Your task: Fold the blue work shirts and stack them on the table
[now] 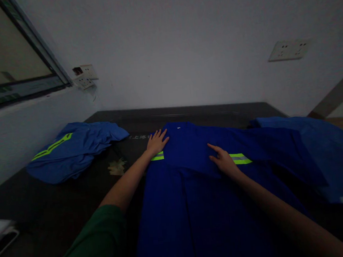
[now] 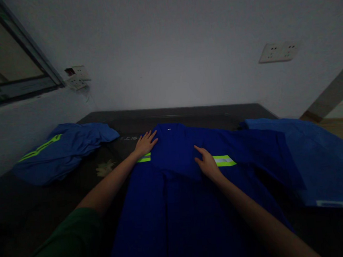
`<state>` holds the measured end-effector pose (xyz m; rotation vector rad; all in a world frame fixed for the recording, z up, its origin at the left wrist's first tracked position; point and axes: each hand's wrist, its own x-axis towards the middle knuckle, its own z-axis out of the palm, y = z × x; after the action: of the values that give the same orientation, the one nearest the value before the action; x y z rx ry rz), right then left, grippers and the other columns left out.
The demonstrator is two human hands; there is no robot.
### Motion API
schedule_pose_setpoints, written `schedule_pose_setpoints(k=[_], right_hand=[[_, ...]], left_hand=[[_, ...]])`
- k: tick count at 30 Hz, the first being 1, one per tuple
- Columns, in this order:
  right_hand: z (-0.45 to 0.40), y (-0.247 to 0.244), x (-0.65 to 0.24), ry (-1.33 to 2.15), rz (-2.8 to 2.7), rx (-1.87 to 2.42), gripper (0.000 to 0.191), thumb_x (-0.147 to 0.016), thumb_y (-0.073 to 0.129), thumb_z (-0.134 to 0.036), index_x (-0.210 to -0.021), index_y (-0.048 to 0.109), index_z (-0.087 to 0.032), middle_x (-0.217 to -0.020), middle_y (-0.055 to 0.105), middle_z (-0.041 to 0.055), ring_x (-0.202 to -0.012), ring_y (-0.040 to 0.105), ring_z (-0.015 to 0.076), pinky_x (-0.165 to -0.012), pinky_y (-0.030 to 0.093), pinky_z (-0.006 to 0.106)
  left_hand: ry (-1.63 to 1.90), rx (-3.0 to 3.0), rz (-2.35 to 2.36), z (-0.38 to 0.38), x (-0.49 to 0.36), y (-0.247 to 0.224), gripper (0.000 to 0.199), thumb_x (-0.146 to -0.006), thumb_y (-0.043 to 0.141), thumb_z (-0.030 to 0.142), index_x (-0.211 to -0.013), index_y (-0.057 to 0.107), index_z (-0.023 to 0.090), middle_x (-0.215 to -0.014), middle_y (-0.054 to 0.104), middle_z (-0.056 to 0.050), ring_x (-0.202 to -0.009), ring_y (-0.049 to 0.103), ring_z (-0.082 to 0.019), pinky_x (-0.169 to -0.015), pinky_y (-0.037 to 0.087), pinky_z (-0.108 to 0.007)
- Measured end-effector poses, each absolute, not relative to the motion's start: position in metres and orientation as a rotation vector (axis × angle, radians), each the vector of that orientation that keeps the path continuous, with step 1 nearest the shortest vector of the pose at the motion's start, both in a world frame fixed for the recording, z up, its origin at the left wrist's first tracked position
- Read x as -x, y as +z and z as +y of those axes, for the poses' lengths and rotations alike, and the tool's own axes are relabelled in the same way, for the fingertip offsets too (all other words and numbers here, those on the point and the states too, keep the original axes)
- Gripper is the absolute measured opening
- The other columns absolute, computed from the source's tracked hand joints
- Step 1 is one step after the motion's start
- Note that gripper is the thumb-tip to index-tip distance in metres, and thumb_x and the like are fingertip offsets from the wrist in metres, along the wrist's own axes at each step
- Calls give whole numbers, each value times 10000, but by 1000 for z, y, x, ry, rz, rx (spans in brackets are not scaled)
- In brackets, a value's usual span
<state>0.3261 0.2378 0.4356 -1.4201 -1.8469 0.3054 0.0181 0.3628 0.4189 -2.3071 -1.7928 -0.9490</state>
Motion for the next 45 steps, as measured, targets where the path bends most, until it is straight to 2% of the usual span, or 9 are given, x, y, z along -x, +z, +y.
schedule_pose_setpoints(k=[4,8,12,16,21,25,29,38,45], right_hand=[[224,440,-333,419,-1767,1346,533,-821,556,-295,-1344,521,-197,-1160,617,106,-752,616,151,-715,556,339],[200,441,-340,486,-1738,1263,504,-842,539,-411,-1309,532,-221,-1242,543,120,-789,631,156,-635,572,306],[173,433,-335,394,-1911,1219,480,-826,565,-428,-1256,573,-214,-1350,458,149,-890,632,193,-740,575,372],[154,425,-328,256,-2120,1231,470,-824,595,-365,-1282,560,-265,-1417,435,113,-1080,592,229,-838,551,394],[143,427,-321,-279,-2295,1300,530,-781,648,-182,-1299,563,-260,-1361,521,104,-1276,453,295,-1032,418,493],[137,432,-300,-753,-2359,1273,549,-838,505,-54,-1354,520,-242,-1369,528,132,-1305,414,331,-1030,383,532],[142,429,-260,-879,-2563,1100,494,-915,389,-65,-1374,497,-212,-1372,530,144,-1246,484,296,-1034,365,501],[169,432,-214,-1008,-2677,955,343,-943,357,-97,-1150,629,-123,-1187,625,157,-1072,557,262,-921,413,418],[151,437,-214,-569,-2443,1457,284,-969,412,-311,-1065,656,-200,-988,713,84,-885,666,227,-725,471,302]], left_hand=[[-1070,2220,-1759,349,-12,428,500,-979,335,357,-1443,365,174,-1524,328,-142,-1414,286,-254,-1148,230,-466],[-1059,2216,-1791,328,-8,426,414,-919,473,289,-1305,529,151,-1453,423,-170,-1376,345,-290,-1134,265,-460],[-957,2301,-1861,311,-22,409,537,-853,574,467,-1319,540,200,-1440,446,-183,-1373,322,-406,-1073,293,-584],[-945,2281,-1891,295,-42,399,557,-899,469,528,-1395,459,273,-1511,360,-146,-1412,232,-415,-1085,222,-630],[-1227,2173,-1620,271,-47,406,528,-953,395,281,-1473,315,234,-1559,247,-135,-1449,185,-313,-1141,197,-561],[-1414,2333,-1457,251,-45,400,521,-886,421,129,-1402,419,197,-1462,401,-121,-1396,324,-243,-1160,257,-463],[-1489,2437,-1526,237,-46,385,501,-833,481,110,-1332,495,157,-1344,527,-143,-1276,483,-239,-1121,349,-434],[-1591,2433,-1480,216,-47,371,493,-811,373,20,-1253,556,139,-1306,571,-123,-1244,515,-210,-1112,365,-408],[-1650,2541,-1395,212,-42,376,529,-655,386,-40,-1032,675,193,-1094,681,-62,-1102,591,-213,-1038,426,-431]])
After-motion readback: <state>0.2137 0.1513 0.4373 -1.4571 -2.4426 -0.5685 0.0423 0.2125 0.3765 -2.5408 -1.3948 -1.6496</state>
